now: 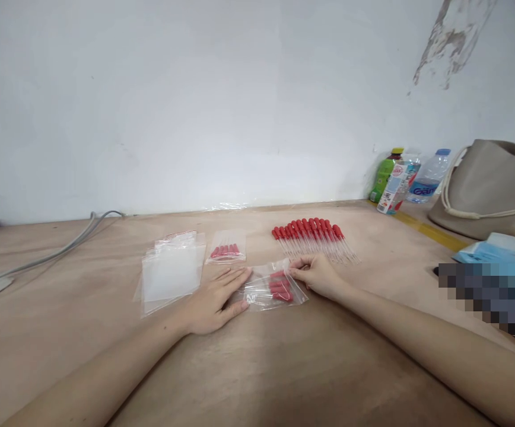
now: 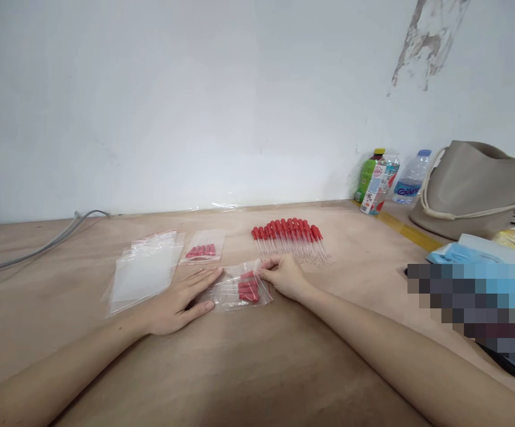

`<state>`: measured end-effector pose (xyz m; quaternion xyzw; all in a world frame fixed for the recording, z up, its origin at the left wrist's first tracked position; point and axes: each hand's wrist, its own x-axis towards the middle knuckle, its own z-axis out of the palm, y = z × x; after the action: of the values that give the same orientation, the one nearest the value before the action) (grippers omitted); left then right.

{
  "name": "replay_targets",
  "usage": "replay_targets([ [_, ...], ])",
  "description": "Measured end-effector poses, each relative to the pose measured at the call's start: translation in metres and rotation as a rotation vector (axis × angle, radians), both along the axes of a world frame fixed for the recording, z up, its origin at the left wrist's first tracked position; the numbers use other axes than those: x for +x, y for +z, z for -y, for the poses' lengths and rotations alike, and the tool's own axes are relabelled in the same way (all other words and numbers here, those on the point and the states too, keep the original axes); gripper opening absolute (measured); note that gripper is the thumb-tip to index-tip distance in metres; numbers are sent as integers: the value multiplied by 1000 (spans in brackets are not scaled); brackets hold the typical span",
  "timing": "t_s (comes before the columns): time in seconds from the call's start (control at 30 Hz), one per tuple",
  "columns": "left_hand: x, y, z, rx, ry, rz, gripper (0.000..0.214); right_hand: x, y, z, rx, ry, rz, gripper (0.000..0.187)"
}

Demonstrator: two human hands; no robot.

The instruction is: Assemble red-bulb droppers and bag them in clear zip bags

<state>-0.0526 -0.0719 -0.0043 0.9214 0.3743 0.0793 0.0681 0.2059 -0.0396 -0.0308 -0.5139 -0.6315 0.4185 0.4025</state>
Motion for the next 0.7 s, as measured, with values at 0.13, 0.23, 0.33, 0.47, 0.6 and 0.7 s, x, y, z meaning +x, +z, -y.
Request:
replay_targets([
  [0.13,-1,0,1,-17,18,15,57,10,6,0,40,307,21,17],
  [0.23,0,0,0,-22,8,15,55,24,22,-8,9,341,170,18],
  [0.33,1,0,-1,-17,6,9,54,29,39,-25,170,113,402,15],
  [0.47,1,0,-2,-33,26,-1,55,7,51,-52,238,-178,765,13],
  [0.6,-2,-1,-2,-52,21,-1,56,-26,47,-73,169,-311,851,22],
  [0.7,-3,-1,-3,-50,1,-1,56,-39,42,-84,128,-354,867,27],
])
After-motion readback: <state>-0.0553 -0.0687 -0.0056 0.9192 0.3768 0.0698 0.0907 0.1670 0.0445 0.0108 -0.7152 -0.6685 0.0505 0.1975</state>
